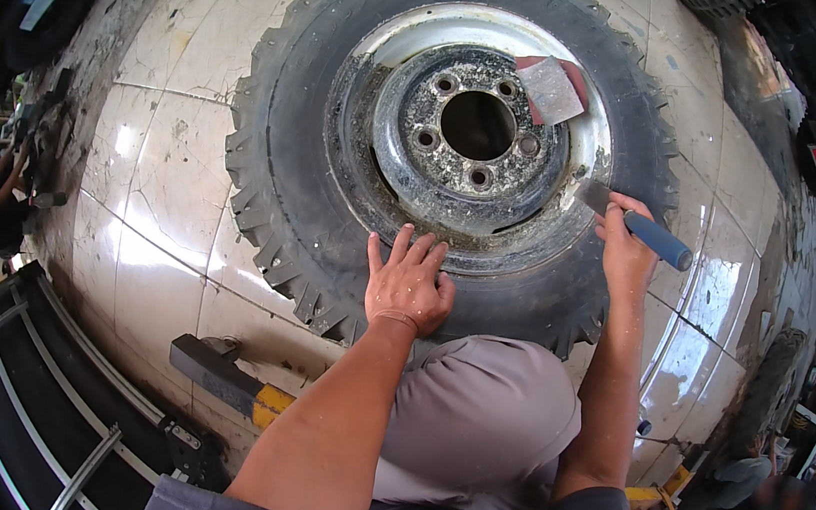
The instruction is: The person sits on the floor and uses a scraper tool to clean the inner rim of a large vehicle tire. They repeatedly scrape the metal surface to remove dirt and grime, holding the tire steady with their left hand while working with their right.
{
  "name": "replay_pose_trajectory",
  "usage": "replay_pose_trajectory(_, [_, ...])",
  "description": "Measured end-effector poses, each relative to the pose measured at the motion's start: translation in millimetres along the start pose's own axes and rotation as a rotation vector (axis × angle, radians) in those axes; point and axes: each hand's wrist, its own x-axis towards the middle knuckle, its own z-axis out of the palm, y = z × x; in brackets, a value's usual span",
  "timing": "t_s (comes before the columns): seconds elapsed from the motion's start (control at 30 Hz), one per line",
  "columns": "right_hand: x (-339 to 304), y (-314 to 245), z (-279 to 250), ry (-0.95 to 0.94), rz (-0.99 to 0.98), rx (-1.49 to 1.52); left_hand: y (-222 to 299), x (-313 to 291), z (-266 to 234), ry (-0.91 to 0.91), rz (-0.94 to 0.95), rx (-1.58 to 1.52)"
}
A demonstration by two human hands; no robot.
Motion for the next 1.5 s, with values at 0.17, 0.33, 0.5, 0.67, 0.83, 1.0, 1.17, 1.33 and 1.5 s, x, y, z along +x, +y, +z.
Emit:
replay_pose_trajectory(0.17, [14,15,5,-0.092,-0.021,-0.092,3,3,-4,0.005,0.010,-0.028])
replay_pose_trajectory(0.33, [18,-5,-3,-0.087,0.015,-0.065,-1,2,0,0.034,0.013,-0.044])
replay_pose_trajectory(0.5, [25,5,5,-0.107,-0.026,-0.087,-3,2,5,0.047,0.014,-0.048])
replay_pose_trajectory(0.67, [17,3,5,-0.091,0.028,-0.055,1,3,5,0.069,0.004,-0.045])
replay_pose_trajectory(0.83, [19,-7,5,-0.078,0.101,0.104,-2,2,5,0.055,0.004,-0.040])
replay_pose_trajectory(1.0, [15,13,15,-0.089,-0.124,-0.156,1,4,1,0.033,-0.002,-0.050])
replay_pose_trajectory(1.17, [20,-4,6,-0.096,0.071,0.113,-4,2,4,0.070,-0.003,-0.050])
replay_pose_trajectory(1.33, [16,20,6,-0.101,0.055,0.029,-1,6,6,0.086,0.012,-0.047])
replay_pose_trajectory(1.5, [14,15,-1,-0.052,0.061,0.097,-3,2,8,0.083,0.008,-0.037])
